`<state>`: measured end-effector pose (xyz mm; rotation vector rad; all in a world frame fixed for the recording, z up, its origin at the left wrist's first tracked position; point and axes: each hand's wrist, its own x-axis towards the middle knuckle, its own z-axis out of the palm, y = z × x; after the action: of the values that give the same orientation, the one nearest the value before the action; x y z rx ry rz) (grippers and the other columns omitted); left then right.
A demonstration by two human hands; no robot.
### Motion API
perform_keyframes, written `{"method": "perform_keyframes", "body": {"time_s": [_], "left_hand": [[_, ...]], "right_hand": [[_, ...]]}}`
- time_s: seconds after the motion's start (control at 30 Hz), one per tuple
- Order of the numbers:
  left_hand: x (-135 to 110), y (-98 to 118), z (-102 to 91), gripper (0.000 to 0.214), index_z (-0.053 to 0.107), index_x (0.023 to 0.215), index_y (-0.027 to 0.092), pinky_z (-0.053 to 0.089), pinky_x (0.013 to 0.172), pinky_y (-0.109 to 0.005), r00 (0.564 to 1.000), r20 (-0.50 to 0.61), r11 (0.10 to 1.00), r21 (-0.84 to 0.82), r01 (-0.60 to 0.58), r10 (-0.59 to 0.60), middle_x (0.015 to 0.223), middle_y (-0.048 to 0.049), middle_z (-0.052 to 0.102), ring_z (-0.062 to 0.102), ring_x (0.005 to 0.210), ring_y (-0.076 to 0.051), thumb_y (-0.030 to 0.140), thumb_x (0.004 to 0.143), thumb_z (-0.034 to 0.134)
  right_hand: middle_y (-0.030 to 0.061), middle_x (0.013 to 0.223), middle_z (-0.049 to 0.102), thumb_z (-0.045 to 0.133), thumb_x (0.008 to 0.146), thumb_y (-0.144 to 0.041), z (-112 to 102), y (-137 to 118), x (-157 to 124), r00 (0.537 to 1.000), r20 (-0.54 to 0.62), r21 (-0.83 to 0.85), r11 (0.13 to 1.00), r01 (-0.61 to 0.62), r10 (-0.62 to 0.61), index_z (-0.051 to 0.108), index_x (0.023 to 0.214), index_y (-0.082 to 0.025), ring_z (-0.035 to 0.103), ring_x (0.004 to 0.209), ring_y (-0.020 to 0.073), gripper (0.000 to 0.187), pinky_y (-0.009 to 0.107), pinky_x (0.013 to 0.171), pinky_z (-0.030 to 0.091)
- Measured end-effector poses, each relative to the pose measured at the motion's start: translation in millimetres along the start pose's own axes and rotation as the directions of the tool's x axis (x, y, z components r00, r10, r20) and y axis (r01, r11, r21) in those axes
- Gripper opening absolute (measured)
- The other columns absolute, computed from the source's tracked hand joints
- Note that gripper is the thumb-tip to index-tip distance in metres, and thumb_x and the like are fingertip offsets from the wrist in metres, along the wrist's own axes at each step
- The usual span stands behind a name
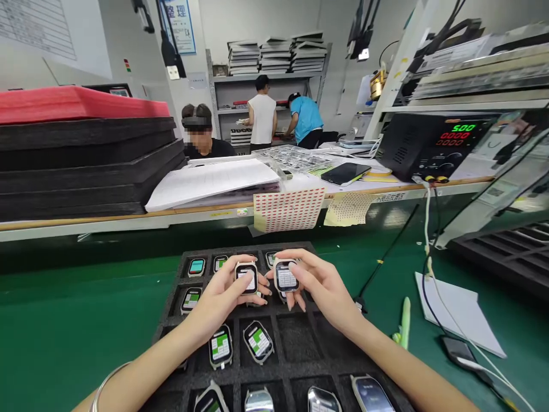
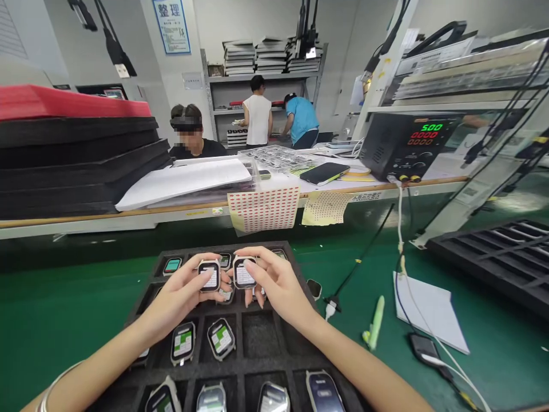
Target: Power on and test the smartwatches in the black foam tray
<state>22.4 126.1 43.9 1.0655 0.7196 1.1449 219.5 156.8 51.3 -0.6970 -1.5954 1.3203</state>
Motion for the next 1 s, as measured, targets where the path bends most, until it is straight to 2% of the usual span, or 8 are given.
{"method": "perform_keyframes", "body": {"time_s": [0.1,0.17,0.3,0.4,0.47,0.63,0.77,1.0], "left_hand": [[1.0,-1.5,-3.0,0.021,0.051,0.111,0.017,0.052,0.064,-0.030,1.000,0.027,0.999,0.031,-0.012,0.011,0.084,-0.0073,0.064,0.064,0.078,-0.020,0.025,0.093,0.052],[1.0,-1.2,-3.6,0.021,0.052,0.112,0.016,0.051,0.060,-0.028,0.999,0.036,1.000,0.021,-0.011,0.010,0.083,-0.0076,0.064,0.064,0.075,-0.020,0.025,0.092,0.052],[-1.0,1.0,-1.6,0.028,0.052,0.119,0.014,0.052,0.068,-0.034,1.000,0.017,0.996,-0.088,-0.009,0.011,0.090,-0.0102,0.064,0.063,0.083,-0.022,0.020,0.091,0.049],[-2.3,2.1,-0.4,0.034,0.052,0.121,0.014,0.051,0.072,-0.036,1.000,0.007,0.991,-0.133,-0.003,0.004,0.093,-0.0104,0.064,0.061,0.087,-0.023,0.014,0.087,0.049],[-2.8,2.2,-0.3,0.037,0.052,0.122,0.015,0.051,0.072,-0.036,1.000,0.015,0.992,-0.128,0.002,0.000,0.092,-0.0097,0.064,0.061,0.087,-0.023,0.012,0.085,0.049],[-4.3,2.6,0.1,0.040,0.053,0.122,0.016,0.050,0.074,-0.036,1.000,0.006,0.994,-0.112,0.022,-0.022,0.094,-0.0103,0.065,0.060,0.088,-0.024,0.011,0.082,0.052],[-5.6,4.5,1.0,0.042,0.052,0.123,0.017,0.050,0.075,-0.035,1.000,-0.010,0.997,-0.079,0.020,-0.020,0.094,-0.0090,0.064,0.060,0.089,-0.023,0.010,0.082,0.051],[-7.2,2.9,1.3,0.042,0.053,0.123,0.019,0.050,0.077,-0.035,1.000,-0.016,0.998,-0.068,0.006,-0.007,0.096,-0.0080,0.065,0.061,0.088,-0.022,0.011,0.081,0.053]], "right_hand": [[0.0013,0.072,0.062,0.055,0.092,-0.037,0.5,1.1,-2.0,1.000,0.017,0.010,1.000,0.004,-0.005,0.059,0.112,-0.018,0.061,0.047,0.0120,0.027,0.018,0.037,0.042],[0.0015,0.072,0.062,0.055,0.092,-0.035,1.0,1.1,-3.2,1.000,0.015,0.011,1.000,0.012,-0.013,0.059,0.112,-0.018,0.061,0.047,0.0118,0.026,0.018,0.037,0.043],[0.0019,0.071,0.062,0.055,0.092,-0.034,2.6,-2.1,-5.2,1.000,0.005,0.014,1.000,0.015,-0.015,0.058,0.116,-0.017,0.063,0.050,0.0140,0.030,0.019,0.039,0.046],[0.0043,0.078,0.065,0.058,0.090,-0.034,4.7,-6.1,-6.4,1.000,-0.010,0.025,1.000,-0.004,0.004,0.057,0.116,-0.017,0.064,0.052,0.0146,0.031,0.020,0.039,0.046],[0.0047,0.081,0.067,0.061,0.088,-0.034,6.1,-7.8,-7.0,0.999,-0.032,0.016,1.000,-0.022,0.023,0.058,0.113,-0.018,0.062,0.050,0.0130,0.030,0.019,0.039,0.045],[0.0027,0.074,0.065,0.063,0.086,-0.036,6.2,-6.5,-7.7,0.998,-0.061,-0.050,0.998,-0.039,0.036,0.060,0.106,-0.018,0.056,0.041,0.0098,0.026,0.018,0.035,0.038],[0.0038,0.075,0.065,0.057,0.090,-0.040,3.0,-4.8,-8.3,1.000,-0.013,0.001,1.000,-0.023,0.023,0.060,0.109,-0.018,0.060,0.045,0.0123,0.029,0.019,0.036,0.041],[0.0057,0.085,0.068,0.063,0.086,-0.032,5.9,-8.6,-10.2,1.000,-0.010,0.038,0.999,-0.025,0.025,0.058,0.112,-0.019,0.062,0.049,0.0127,0.029,0.020,0.039,0.044]]}}
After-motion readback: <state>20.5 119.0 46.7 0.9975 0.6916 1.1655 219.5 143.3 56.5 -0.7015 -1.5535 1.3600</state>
